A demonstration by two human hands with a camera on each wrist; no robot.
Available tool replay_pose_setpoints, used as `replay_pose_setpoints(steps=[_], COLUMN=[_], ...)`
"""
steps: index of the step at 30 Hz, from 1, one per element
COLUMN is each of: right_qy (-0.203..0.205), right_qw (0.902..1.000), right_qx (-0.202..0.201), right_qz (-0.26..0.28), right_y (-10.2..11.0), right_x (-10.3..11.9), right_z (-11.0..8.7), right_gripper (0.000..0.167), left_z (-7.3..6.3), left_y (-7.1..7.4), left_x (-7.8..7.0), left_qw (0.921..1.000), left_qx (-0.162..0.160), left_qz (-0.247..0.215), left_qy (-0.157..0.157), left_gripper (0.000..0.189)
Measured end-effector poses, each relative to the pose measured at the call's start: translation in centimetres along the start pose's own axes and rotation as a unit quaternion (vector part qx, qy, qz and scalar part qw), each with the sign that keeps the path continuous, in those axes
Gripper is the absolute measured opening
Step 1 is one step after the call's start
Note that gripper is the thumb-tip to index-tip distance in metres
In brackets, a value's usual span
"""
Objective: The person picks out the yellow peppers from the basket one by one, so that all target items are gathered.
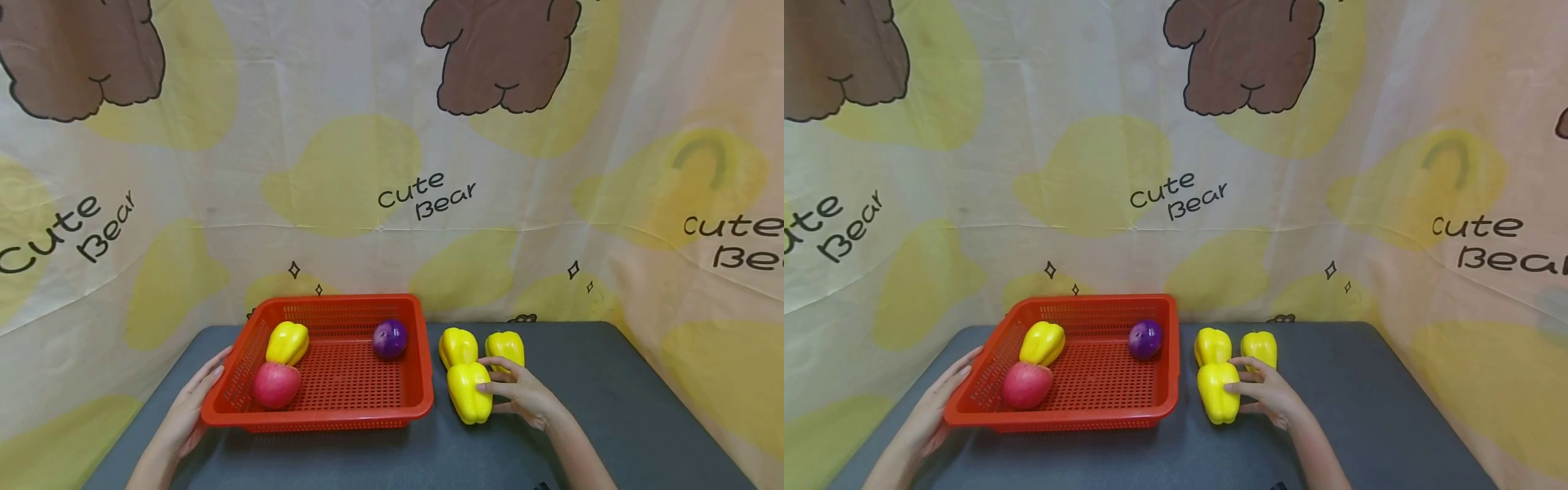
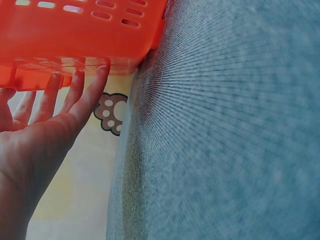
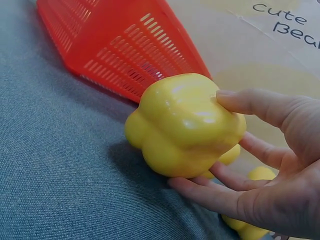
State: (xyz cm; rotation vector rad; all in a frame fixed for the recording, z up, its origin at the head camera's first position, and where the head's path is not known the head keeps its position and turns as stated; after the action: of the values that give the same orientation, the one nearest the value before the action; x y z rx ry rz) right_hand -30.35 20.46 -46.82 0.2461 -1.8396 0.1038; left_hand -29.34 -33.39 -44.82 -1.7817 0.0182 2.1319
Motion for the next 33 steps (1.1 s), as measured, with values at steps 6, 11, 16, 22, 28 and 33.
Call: replay_pose_setpoints(steps=[6,11,16,22,28,33], right_qy=[0.005,0.006,-0.002,-0.002,-0.008,-0.017], right_qw=[1.0000,1.0000,0.9999,0.9998,0.9992,0.9989], right_qx=[0.005,0.003,-0.009,0.014,0.035,0.038], right_qz=[-0.004,-0.004,-0.005,-0.014,-0.018,-0.020], right_y=[-0.11,-0.18,-0.01,0.03,0.06,-0.01], right_x=[0.02,0.07,-0.15,-0.30,-0.60,-0.83], right_z=[0.02,-0.01,0.02,0.05,0.18,0.27], right_gripper=[0.067,0.067,0.066,0.066,0.065,0.065], left_z=[0.02,0.02,0.04,0.01,-0.01,-0.03], left_y=[-0.06,-0.02,0.17,0.14,0.21,0.30], left_x=[-0.01,0.04,0.12,0.10,0.13,0.18], left_qw=[0.9999,0.9998,1.0000,1.0000,1.0000,0.9998], left_qx=[0.008,0.007,-0.005,-0.004,-0.010,-0.018], left_qz=[-0.012,-0.014,-0.003,-0.004,-0.002,0.007], left_qy=[-0.007,-0.010,-0.004,-0.004,-0.001,0.007], left_gripper=[0.045,0.045,0.044,0.044,0.044,0.043])
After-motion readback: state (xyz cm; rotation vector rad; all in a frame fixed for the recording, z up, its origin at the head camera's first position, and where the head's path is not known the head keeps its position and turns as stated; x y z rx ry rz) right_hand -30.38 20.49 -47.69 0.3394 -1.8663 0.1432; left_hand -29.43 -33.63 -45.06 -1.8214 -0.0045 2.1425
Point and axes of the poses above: each hand's wrist, its own z-axis towards the middle knuckle, its own y-axis out of the back of the hand, x = y × z, the point moved 9 cm from there along z, towards the middle knuckle, and after that the axes turned 2 degrees about -y, right-handed, at the moved point
